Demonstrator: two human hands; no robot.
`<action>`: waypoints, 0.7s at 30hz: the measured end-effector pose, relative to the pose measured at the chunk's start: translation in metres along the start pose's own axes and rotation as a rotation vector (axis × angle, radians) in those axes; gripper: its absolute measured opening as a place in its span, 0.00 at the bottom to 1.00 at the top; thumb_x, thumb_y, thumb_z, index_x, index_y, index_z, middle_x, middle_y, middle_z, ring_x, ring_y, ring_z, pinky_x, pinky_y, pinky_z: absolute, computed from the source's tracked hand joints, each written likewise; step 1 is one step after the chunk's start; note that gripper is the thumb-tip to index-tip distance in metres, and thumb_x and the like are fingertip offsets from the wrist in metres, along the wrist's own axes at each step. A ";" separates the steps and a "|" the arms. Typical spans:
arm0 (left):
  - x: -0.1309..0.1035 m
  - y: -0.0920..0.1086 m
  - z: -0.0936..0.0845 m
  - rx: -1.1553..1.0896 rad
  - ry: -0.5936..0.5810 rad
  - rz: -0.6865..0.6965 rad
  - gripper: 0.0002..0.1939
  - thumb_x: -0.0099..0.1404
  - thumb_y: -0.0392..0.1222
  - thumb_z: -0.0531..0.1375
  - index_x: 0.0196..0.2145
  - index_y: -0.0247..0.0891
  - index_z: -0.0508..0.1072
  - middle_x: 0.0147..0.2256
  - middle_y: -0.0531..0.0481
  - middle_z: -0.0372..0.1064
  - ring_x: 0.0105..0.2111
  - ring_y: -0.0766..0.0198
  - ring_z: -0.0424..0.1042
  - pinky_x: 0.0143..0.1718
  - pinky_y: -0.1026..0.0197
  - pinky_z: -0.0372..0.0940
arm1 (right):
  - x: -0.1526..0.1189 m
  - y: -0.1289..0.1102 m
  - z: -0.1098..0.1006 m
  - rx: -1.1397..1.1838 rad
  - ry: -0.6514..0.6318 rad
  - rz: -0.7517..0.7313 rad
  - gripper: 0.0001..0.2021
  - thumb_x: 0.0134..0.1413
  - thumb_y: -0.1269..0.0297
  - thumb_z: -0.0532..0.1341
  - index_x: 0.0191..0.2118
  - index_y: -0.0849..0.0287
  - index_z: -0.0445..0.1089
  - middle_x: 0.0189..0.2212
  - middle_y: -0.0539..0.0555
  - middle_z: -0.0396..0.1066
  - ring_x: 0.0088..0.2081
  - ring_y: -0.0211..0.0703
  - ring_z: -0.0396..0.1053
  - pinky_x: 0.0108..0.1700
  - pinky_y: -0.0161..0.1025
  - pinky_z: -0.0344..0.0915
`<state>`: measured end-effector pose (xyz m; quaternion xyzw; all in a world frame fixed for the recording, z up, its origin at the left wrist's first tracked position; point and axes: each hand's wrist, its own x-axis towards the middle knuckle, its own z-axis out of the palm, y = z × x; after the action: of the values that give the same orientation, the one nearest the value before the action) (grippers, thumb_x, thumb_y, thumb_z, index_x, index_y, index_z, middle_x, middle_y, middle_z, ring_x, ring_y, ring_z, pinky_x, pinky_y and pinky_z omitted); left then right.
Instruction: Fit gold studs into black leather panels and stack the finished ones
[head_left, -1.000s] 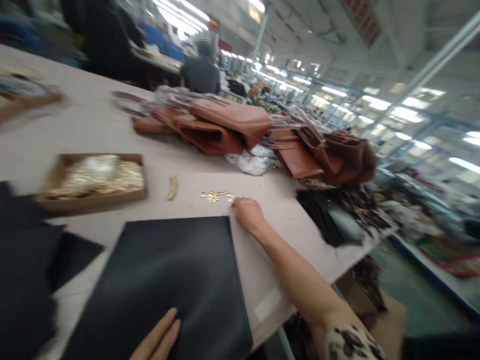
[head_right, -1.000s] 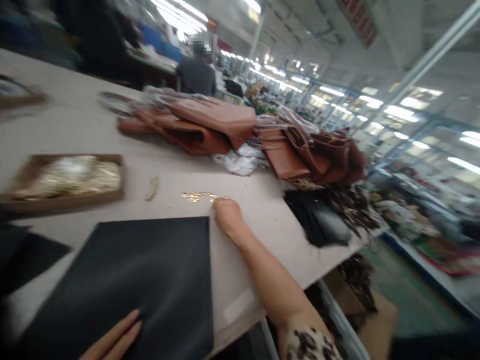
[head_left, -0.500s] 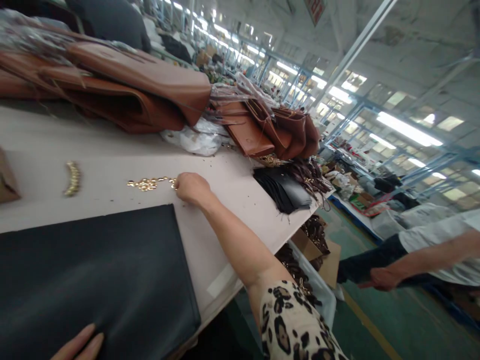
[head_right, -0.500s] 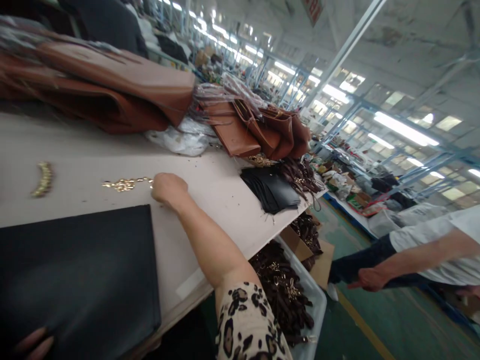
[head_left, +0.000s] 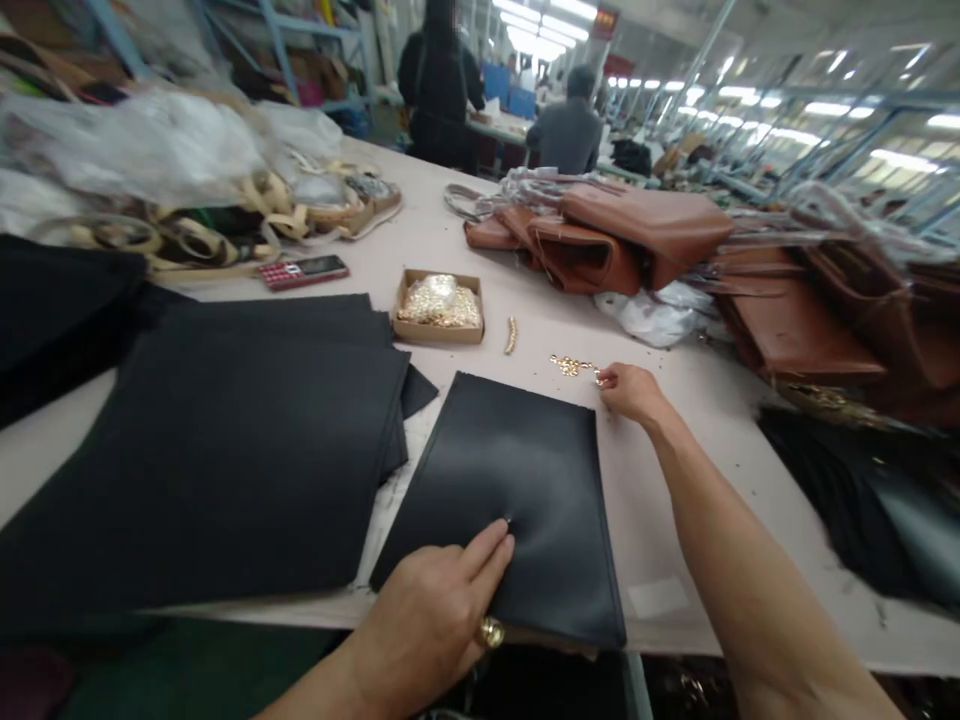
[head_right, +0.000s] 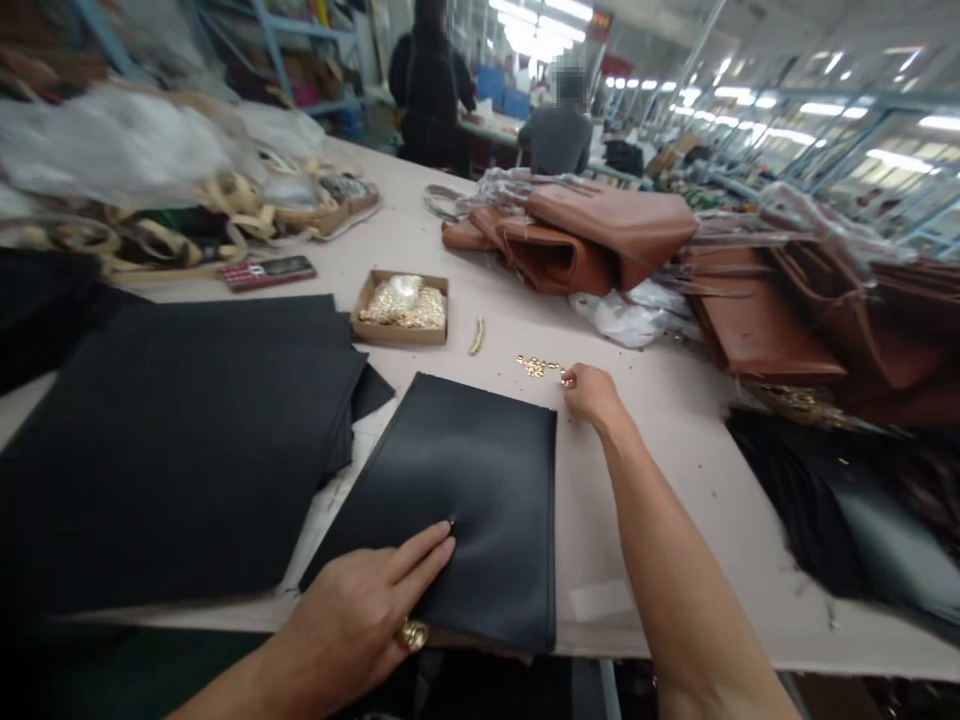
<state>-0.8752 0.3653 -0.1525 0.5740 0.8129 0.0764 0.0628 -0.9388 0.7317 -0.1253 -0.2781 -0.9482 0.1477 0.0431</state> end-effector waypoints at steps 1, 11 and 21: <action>-0.001 0.000 -0.001 -0.008 -0.003 0.005 0.38 0.53 0.31 0.54 0.64 0.32 0.59 0.65 0.39 0.56 0.43 0.53 0.76 0.42 0.51 0.73 | 0.000 0.000 0.000 0.003 -0.005 0.016 0.07 0.59 0.69 0.63 0.42 0.65 0.74 0.34 0.54 0.75 0.36 0.41 0.73 0.42 0.41 0.69; -0.005 -0.002 0.003 -0.051 0.102 0.042 0.29 0.63 0.41 0.57 0.61 0.32 0.63 0.62 0.42 0.63 0.39 0.55 0.76 0.37 0.52 0.72 | -0.028 -0.009 0.006 0.217 -0.006 -0.045 0.12 0.46 0.68 0.63 0.39 0.63 0.74 0.29 0.55 0.75 0.31 0.43 0.71 0.36 0.39 0.67; -0.005 -0.003 0.008 -0.018 0.196 0.078 0.24 0.67 0.44 0.56 0.58 0.31 0.65 0.55 0.43 0.68 0.34 0.57 0.73 0.30 0.53 0.69 | -0.181 -0.077 0.033 0.510 -0.349 -0.327 0.02 0.56 0.65 0.62 0.36 0.55 0.70 0.31 0.49 0.73 0.34 0.41 0.69 0.40 0.38 0.65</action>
<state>-0.8745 0.3596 -0.1613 0.5943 0.7916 0.1416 -0.0149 -0.8309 0.5639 -0.1332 -0.0734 -0.9058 0.4163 -0.0284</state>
